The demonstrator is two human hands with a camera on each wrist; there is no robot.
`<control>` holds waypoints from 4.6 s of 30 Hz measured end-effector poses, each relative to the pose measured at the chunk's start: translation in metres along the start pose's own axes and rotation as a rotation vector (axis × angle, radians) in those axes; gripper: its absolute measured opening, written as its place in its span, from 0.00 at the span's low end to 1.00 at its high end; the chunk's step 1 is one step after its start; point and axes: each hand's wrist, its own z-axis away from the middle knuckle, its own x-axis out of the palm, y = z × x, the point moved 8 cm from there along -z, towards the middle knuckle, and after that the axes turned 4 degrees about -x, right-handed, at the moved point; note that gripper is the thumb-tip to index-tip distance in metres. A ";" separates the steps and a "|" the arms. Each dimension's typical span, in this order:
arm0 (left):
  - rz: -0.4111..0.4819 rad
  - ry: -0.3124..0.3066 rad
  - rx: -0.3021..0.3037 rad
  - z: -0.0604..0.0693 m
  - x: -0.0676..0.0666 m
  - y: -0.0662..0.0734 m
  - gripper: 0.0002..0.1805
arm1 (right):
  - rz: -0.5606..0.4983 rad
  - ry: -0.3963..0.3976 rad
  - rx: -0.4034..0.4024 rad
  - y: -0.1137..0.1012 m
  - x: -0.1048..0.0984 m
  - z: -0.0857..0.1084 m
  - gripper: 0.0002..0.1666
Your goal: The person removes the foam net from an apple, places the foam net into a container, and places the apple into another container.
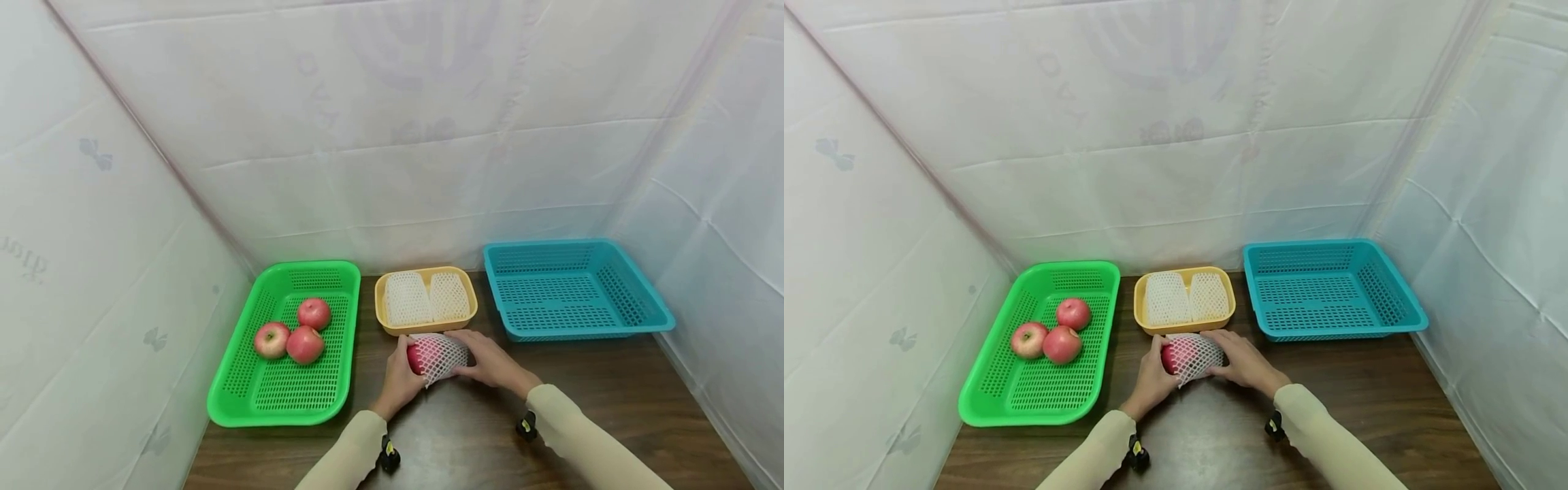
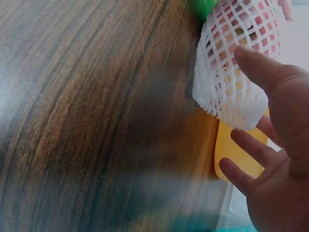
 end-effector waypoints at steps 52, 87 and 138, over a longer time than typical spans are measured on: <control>-0.050 0.309 -0.087 0.024 -0.044 -0.018 0.26 | 0.039 0.186 -0.194 -0.027 -0.036 -0.013 0.14; 0.019 0.301 -0.342 0.009 -0.051 -0.043 0.26 | 0.019 0.601 -0.354 -0.048 -0.095 -0.031 0.14; 0.016 0.324 -0.344 0.011 -0.051 -0.042 0.24 | 0.392 0.323 0.042 -0.013 -0.058 -0.072 0.20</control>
